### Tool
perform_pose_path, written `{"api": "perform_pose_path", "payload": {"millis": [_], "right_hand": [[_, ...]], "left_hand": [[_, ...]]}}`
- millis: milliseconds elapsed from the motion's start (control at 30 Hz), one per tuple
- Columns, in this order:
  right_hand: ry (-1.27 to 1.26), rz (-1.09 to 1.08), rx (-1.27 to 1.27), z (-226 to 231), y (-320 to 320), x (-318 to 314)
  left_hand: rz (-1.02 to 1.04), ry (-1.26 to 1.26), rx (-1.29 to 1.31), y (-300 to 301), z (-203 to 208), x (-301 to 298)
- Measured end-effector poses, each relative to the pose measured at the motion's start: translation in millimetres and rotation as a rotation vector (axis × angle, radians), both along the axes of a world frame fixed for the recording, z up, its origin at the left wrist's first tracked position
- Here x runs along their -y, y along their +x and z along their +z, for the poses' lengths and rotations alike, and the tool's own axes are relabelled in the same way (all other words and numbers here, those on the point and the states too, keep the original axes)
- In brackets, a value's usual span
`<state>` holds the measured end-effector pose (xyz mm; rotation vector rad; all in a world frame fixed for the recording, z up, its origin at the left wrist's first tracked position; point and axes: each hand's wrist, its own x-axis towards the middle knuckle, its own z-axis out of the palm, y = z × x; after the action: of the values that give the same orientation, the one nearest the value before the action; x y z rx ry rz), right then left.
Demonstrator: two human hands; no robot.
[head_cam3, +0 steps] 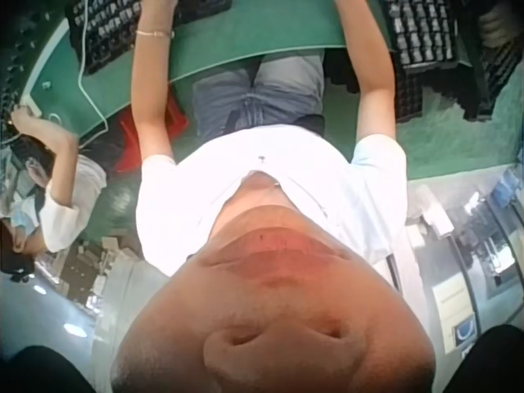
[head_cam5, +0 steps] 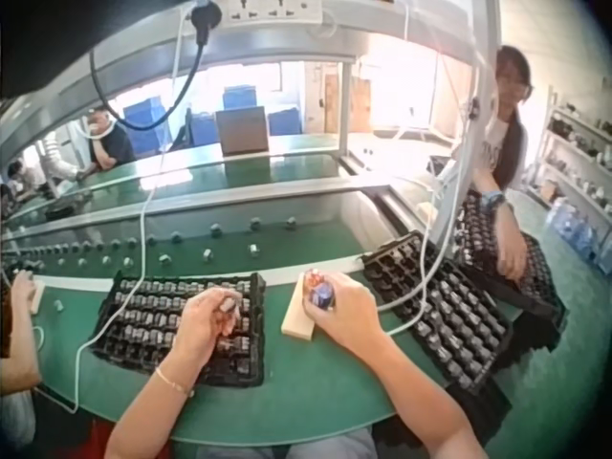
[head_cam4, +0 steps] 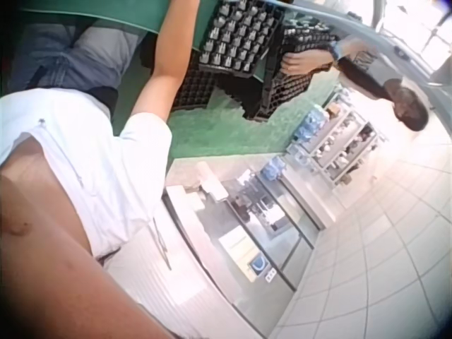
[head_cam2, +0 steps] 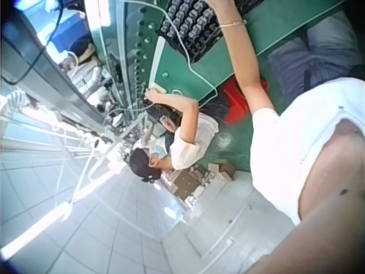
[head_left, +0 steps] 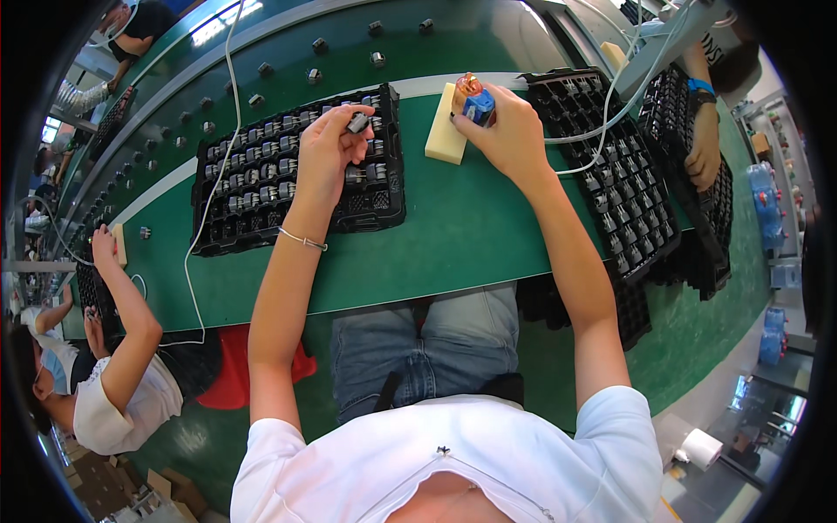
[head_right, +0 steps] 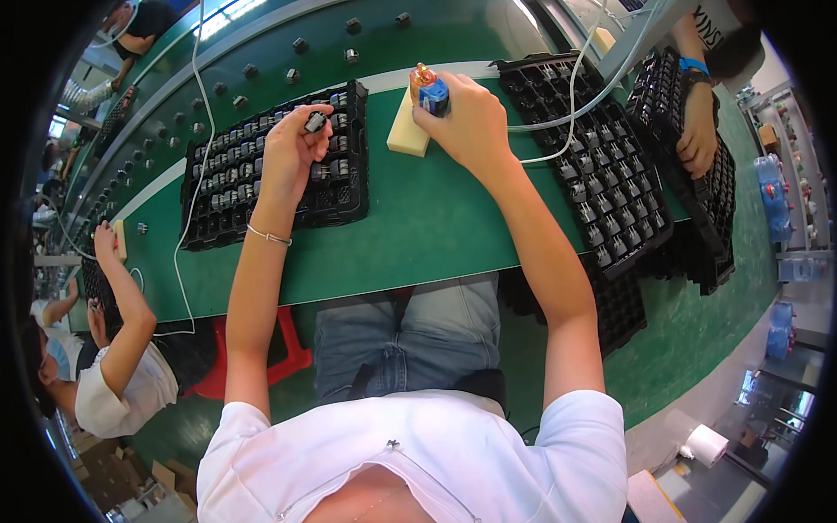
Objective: The person places a tray of electronic components on the workbench, then tests the components one by one by connecting each to a handheld testing device.
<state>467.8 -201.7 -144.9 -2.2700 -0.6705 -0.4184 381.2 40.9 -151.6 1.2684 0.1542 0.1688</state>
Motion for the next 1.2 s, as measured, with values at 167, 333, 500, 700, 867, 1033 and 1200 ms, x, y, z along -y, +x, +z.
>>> {"api": "perform_pose_path", "payload": {"millis": [167,333,500,700,867,1033,1200], "right_hand": [[0.004,0.005,-0.005,-2,1,1],[0.016,-0.002,-0.010,0,-1,-1],[0.026,-0.002,-0.007,-1,-1,-2],[0.027,-0.020,-0.020,-1,-2,-3],[0.047,-0.008,-0.008,0,-2,-4],[0.048,-0.019,-0.108,5,-2,-12],[0.015,-0.008,-0.170,7,45,-27]], "left_hand": [[-0.018,0.024,0.013,-4,-3,4],[-0.032,0.051,0.018,-5,-2,4],[-0.005,0.003,-0.003,-6,0,5],[-0.014,0.002,0.006,-6,0,5],[-0.012,0.033,-0.017,-7,2,5],[-0.017,0.010,-0.014,-8,1,4],[-0.027,-0.062,-0.024,-5,-4,-1]]}}
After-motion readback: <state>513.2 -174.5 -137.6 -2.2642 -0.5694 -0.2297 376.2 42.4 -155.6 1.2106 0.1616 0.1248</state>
